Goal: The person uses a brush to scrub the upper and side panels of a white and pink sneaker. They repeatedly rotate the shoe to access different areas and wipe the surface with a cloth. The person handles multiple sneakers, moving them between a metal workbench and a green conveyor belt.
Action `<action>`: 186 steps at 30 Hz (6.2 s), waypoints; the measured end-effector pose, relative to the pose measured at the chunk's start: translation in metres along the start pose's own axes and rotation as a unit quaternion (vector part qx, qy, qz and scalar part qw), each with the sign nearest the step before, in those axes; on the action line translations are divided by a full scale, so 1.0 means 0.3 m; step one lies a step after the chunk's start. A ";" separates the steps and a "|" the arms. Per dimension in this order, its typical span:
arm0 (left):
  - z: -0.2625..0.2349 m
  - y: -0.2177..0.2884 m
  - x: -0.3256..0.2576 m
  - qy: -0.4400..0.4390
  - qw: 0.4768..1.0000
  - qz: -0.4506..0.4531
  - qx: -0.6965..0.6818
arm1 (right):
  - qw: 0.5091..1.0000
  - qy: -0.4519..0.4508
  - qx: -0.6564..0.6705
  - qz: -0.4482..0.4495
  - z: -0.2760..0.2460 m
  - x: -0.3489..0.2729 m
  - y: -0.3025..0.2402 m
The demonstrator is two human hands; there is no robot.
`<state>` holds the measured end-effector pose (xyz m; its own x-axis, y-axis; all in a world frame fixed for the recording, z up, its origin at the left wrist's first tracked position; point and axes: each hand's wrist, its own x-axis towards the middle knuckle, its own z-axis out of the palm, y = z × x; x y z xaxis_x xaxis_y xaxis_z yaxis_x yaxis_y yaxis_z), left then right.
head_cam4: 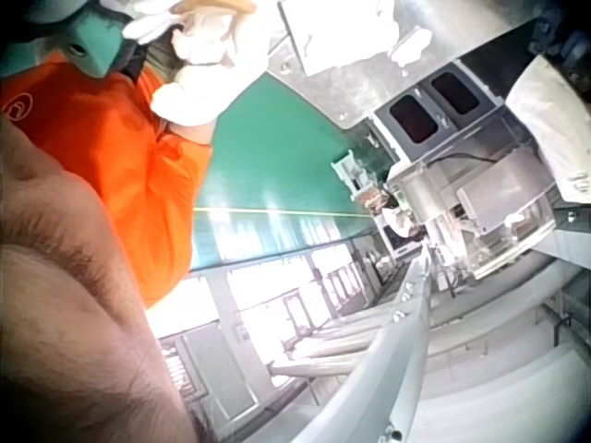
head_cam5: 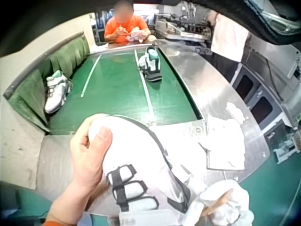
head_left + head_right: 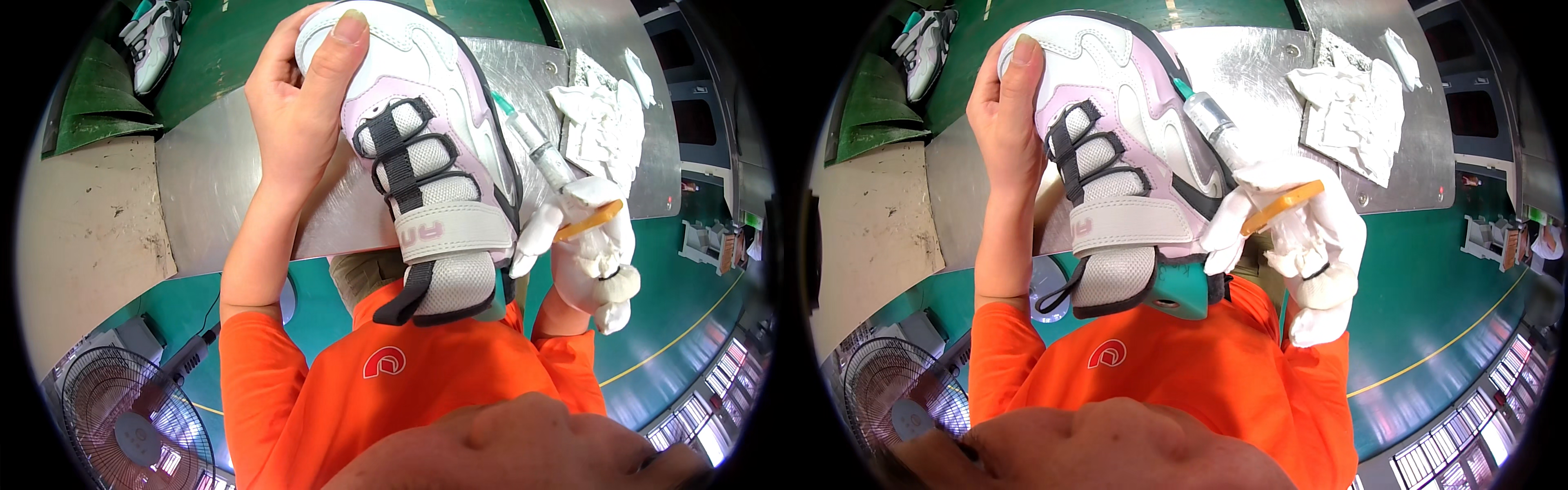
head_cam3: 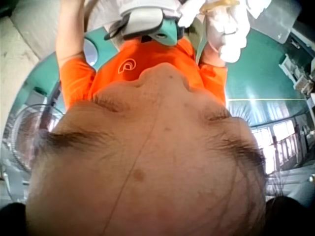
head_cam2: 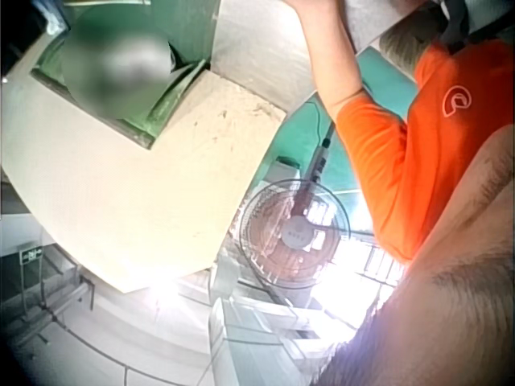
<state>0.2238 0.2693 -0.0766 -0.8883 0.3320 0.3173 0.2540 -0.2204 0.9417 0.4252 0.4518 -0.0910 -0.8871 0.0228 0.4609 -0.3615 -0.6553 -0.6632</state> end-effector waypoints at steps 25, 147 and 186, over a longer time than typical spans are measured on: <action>0.034 0.026 0.002 0.006 1.000 -0.018 0.008 | 0.973 0.154 -0.135 0.106 0.053 -0.003 -0.067; -0.074 0.141 -0.254 -0.340 0.720 0.433 0.422 | 0.966 0.109 -0.121 0.199 0.040 0.100 -0.075; -0.038 0.166 -0.191 -0.368 0.711 0.428 0.420 | 0.921 0.200 -0.286 0.172 -0.001 0.009 -0.225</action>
<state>0.2829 0.2290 -0.0493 0.0901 0.8638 0.4957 0.9943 -0.1069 0.0055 0.4472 0.4962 -0.0453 -0.9710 0.2388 -0.0134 -0.0291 -0.1732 -0.9845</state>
